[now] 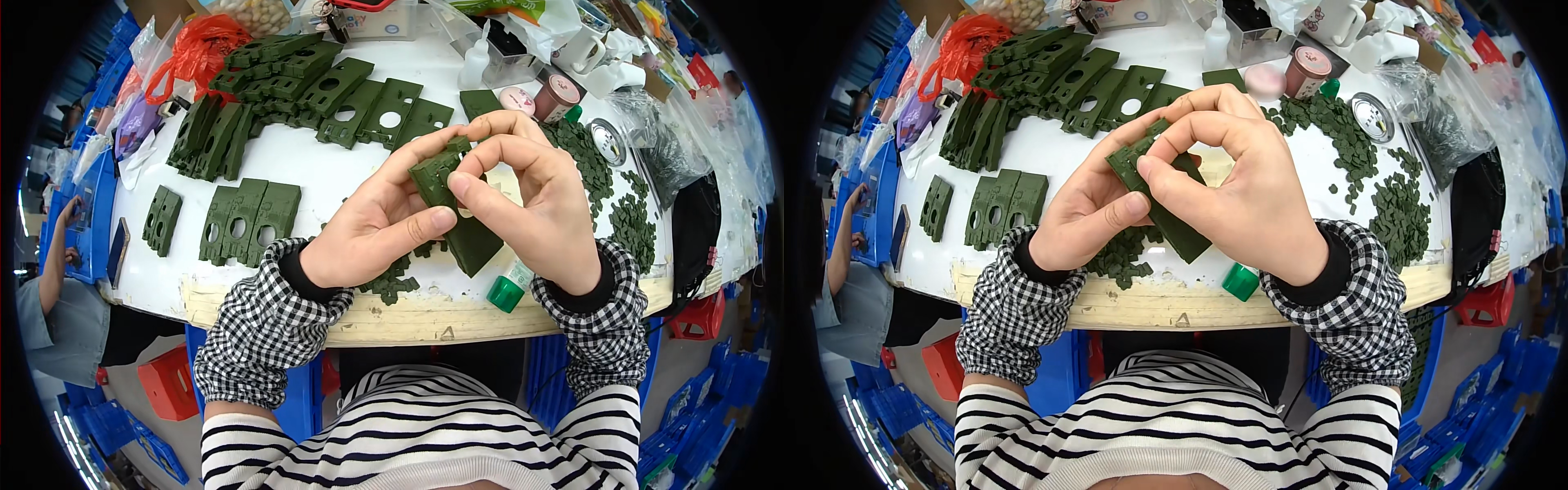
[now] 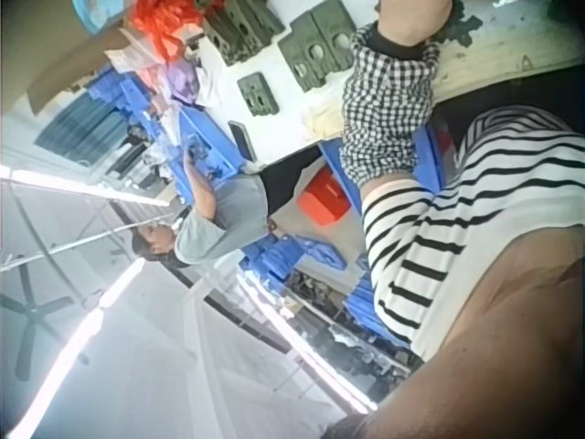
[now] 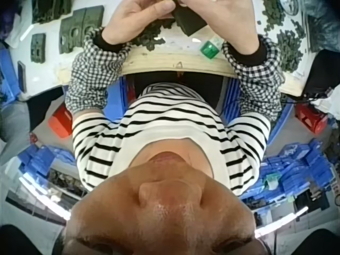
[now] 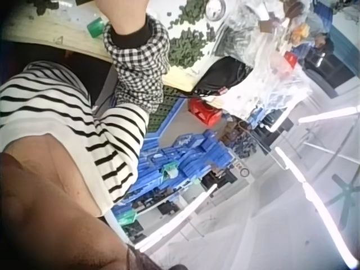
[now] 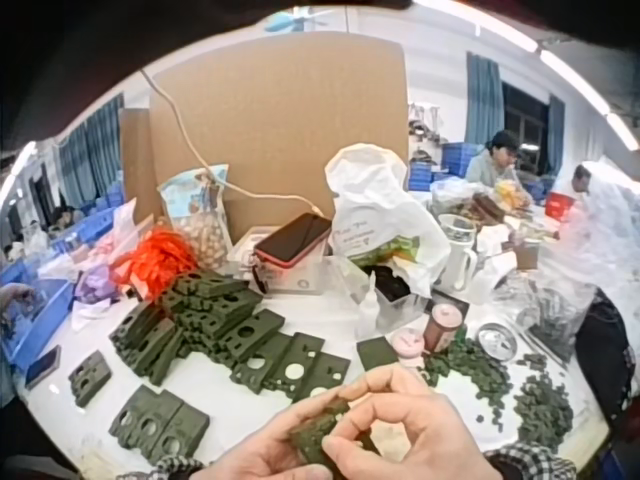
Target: Assembling plastic toy tanks by applying glue and joining parts at a workstation.
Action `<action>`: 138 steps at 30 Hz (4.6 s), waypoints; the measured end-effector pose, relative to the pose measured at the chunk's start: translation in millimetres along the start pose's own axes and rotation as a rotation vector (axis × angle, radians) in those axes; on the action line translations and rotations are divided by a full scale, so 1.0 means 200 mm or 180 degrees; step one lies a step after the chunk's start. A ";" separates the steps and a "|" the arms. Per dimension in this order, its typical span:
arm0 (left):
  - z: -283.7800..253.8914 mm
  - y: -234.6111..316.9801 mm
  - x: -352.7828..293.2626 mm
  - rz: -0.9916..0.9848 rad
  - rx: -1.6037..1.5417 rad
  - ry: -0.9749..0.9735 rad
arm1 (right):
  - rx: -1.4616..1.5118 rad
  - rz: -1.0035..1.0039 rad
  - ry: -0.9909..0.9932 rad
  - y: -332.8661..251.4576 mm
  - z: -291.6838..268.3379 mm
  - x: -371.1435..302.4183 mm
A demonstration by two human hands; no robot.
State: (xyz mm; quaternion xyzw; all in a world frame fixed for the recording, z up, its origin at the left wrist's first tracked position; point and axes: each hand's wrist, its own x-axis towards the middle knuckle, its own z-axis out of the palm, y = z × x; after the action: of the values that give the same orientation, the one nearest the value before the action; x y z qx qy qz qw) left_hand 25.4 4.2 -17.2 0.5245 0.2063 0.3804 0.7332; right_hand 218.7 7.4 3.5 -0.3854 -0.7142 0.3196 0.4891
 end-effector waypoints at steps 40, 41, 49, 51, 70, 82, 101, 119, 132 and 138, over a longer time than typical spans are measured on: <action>-0.04 0.01 -0.03 -0.0268 -0.0043 -0.0442 | 0.0177 -0.0088 -0.0179 -0.01 -0.04 0.00; -0.03 0.01 -0.03 -0.0305 -0.0055 -0.0425 | 0.0293 -0.0034 -0.0224 -0.02 -0.04 0.01; -0.03 0.03 -0.04 -0.0344 0.0010 -0.0576 | 0.0335 0.0125 -0.0865 -0.04 -0.11 0.02; -0.02 0.05 -0.04 -0.0407 -0.0118 -0.0622 | 0.0453 -0.0059 -0.1080 -0.03 -0.12 0.03; 0.01 -0.01 0.00 0.0750 0.0337 0.0350 | -0.0840 -0.1125 -0.0595 0.02 -0.15 0.05; -0.05 -0.01 -0.02 0.0383 0.0320 0.0364 | -0.2422 0.1234 -0.0492 0.04 -0.77 -0.15; -0.06 -0.02 -0.01 0.0418 0.0345 0.0221 | -0.1971 0.1684 -0.0704 0.19 -0.74 -0.36; -0.03 0.04 0.02 0.0202 0.0129 0.0434 | -0.0025 0.0280 -0.0537 -0.08 -0.18 0.03; -0.01 0.07 0.01 -0.0031 0.0213 0.0478 | -0.0188 -0.0137 -0.0856 0.00 -0.14 0.01; -0.01 0.07 0.02 -0.0016 0.0194 0.0453 | -0.0155 -0.0076 -0.0799 -0.01 -0.13 0.00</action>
State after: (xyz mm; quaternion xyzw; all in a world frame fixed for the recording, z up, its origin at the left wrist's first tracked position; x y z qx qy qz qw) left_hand 21.6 10.2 -5.5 0.5177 0.2708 0.4085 0.7013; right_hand 242.5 9.4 13.6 -0.3455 -0.7819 0.3421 0.3901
